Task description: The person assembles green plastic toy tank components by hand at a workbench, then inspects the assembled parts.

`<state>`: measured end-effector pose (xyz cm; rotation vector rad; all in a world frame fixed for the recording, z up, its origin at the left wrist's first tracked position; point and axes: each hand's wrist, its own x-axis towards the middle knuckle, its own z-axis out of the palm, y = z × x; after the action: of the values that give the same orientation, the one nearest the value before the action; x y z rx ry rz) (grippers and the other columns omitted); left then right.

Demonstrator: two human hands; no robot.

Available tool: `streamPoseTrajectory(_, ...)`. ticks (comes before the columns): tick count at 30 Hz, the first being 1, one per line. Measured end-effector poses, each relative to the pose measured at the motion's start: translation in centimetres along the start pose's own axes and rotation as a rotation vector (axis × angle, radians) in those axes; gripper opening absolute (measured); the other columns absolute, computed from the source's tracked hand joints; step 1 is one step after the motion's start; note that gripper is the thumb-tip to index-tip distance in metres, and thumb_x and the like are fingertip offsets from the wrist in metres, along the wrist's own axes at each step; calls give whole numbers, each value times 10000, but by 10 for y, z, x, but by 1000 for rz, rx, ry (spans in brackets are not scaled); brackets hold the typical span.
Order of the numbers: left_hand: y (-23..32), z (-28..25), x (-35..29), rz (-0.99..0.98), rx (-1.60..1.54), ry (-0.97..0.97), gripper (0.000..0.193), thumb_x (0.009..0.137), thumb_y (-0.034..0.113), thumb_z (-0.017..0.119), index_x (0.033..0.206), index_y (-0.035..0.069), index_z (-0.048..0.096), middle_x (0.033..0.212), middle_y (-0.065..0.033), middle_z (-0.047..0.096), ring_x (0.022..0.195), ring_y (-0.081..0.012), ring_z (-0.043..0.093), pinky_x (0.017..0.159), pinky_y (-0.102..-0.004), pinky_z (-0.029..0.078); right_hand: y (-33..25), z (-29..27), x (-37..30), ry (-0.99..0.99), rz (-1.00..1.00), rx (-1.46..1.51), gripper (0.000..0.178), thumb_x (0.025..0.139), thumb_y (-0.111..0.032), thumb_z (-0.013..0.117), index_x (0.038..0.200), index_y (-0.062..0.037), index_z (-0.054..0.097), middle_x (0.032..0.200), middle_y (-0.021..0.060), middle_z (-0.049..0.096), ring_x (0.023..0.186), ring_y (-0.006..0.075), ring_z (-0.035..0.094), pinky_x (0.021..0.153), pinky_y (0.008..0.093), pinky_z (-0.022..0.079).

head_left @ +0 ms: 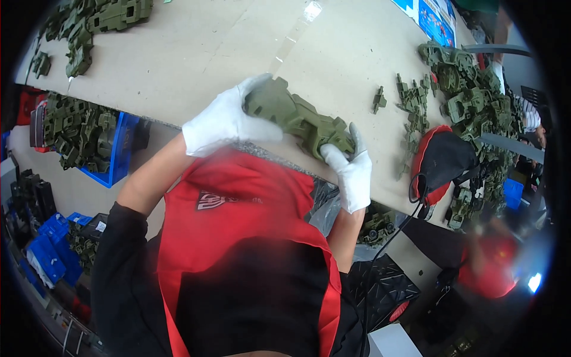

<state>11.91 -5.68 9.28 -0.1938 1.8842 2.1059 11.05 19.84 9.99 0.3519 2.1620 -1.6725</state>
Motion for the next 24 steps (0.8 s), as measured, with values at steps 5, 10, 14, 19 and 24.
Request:
streamPoseTrajectory(5, 13, 9, 1, -83, -202, 40, 747, 726, 140, 798, 1354, -73, 454, 1200, -145, 623, 1092, -211, 598, 958, -308, 467, -31, 10, -8, 260, -465, -561, 755, 702, -203, 791, 1363, -9, 481, 1260, 198, 570, 1116, 312, 588, 898, 377, 510)
streamPoseTrajectory(10, 15, 13, -6, 120, 406, 139, 744, 762, 341, 725, 1330, -69, 473, 1208, -262, 612, 1135, -324, 613, 963, -357, 477, -73, 58, 4, -123, -706, -657, 414, 774, -176, 707, 1166, -58, 643, 1019, 159, 675, 905, 293, 675, 814, 348, 528)
streamPoseTrajectory(14, 20, 22, -5, 123, 342, 147, 682, 784, 321, 701, 1334, -24, 492, 1206, -247, 615, 1127, -349, 609, 963, -381, 474, -72, 63, 4, -48, -732, -663, 395, 800, -253, 631, 1147, -66, 636, 933, 169, 680, 848, 348, 663, 769, 426, 532)
streamPoseTrajectory(19, 22, 18, -8, 229, 514, 100, 665, 781, 293, 718, 1345, 22, 491, 1211, -221, 597, 1121, -378, 575, 965, -413, 456, -71, 26, 16, -261, -478, -486, 487, 790, -256, 658, 1238, -74, 600, 1131, 175, 657, 1049, 316, 645, 920, 379, 496)
streamPoseTrajectory(24, 22, 15, -3, 337, 577, 32, 671, 763, 272, 734, 1342, 37, 490, 1214, -204, 578, 1117, -375, 555, 972, -409, 446, -64, 27, 20, -356, -286, -332, 481, 796, -235, 653, 1245, -68, 608, 1111, 171, 679, 1046, 296, 660, 933, 349, 496)
